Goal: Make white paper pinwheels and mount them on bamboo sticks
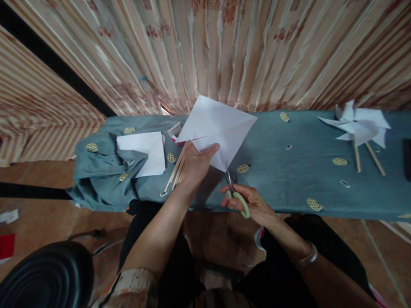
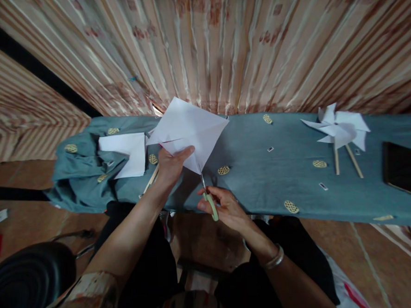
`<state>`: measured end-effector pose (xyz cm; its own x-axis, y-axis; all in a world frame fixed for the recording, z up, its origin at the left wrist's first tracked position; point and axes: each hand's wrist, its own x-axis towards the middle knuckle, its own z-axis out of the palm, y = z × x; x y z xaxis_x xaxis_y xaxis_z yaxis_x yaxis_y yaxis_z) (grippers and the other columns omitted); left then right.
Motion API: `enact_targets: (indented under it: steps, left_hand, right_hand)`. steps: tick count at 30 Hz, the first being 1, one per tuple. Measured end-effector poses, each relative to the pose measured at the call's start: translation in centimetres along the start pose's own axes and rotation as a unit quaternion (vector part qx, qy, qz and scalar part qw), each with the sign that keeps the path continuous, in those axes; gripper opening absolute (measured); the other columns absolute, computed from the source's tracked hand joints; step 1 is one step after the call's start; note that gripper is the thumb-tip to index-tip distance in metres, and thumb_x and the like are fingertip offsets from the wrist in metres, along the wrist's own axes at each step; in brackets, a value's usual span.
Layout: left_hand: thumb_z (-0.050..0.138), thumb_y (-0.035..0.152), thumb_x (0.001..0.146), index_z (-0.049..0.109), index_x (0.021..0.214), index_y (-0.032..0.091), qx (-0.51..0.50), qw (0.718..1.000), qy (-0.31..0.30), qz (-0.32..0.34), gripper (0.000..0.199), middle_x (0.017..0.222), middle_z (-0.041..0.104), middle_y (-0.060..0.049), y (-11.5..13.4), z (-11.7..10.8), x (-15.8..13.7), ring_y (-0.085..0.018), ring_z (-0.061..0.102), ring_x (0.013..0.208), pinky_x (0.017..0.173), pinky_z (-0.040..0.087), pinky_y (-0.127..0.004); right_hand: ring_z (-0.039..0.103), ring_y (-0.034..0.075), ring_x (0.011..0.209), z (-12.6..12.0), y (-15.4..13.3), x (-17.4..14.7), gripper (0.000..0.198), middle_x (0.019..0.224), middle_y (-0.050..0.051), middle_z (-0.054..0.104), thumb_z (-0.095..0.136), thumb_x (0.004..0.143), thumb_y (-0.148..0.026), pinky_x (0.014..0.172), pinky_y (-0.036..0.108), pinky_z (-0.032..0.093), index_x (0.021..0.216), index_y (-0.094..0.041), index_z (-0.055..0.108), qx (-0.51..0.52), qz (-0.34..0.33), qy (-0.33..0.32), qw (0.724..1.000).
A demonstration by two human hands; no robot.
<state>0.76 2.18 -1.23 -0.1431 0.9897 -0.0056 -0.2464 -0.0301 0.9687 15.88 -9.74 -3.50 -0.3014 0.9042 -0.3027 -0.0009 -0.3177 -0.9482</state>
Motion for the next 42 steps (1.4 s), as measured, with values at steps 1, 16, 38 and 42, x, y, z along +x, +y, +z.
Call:
enact_targets:
  steps: [1,16,38,42]
  left_hand:
    - [0.085,0.025,0.061,0.069,0.076,0.018,0.002,1.000,-0.005,-0.001,0.023,0.085,0.075,-0.005,0.0,0.1,-0.1,-0.021,0.069,0.078,0.073,0.058,-0.035]
    - [0.083,0.025,0.062,0.070,0.081,0.016,0.019,1.000,-0.024,-0.002,0.024,0.076,0.071,-0.002,-0.5,0.1,-0.7,-0.019,0.066,0.071,0.072,0.054,-0.033]
    - [0.081,0.025,0.064,0.068,0.087,0.017,0.037,0.998,-0.034,0.023,0.027,0.082,0.073,-0.002,-0.9,0.0,-0.6,-0.017,0.066,0.071,0.070,0.053,-0.030]
    - [0.081,0.025,0.064,0.069,0.083,0.017,0.041,0.999,-0.032,0.015,0.024,0.079,0.072,-0.002,-0.7,-0.1,-0.6,-0.016,0.065,0.068,0.067,0.053,-0.029]
  right_hand:
    - [0.059,0.013,0.068,-0.1,0.0,0.0,0.053,0.080,0.002,0.069,0.075,0.074,-0.063,0.063,0.026,0.046,0.104,-0.020,0.067,0.001,-0.001,0.003,1.000]
    - [0.058,0.014,0.065,-0.1,-0.5,0.2,0.049,0.074,0.001,0.067,0.075,0.073,-0.063,0.062,0.028,0.047,0.096,-0.020,0.069,-0.011,-0.018,0.021,1.000]
    - [0.057,0.014,0.068,0.1,-0.5,0.3,0.052,0.073,0.000,0.064,0.077,0.069,-0.063,0.062,0.028,0.046,0.094,-0.019,0.066,-0.027,0.001,0.032,0.999]
    - [0.057,0.014,0.068,0.2,-0.6,0.3,0.049,0.072,-0.001,0.063,0.077,0.070,-0.060,0.062,0.028,0.046,0.094,-0.019,0.066,-0.027,0.001,0.035,0.999]
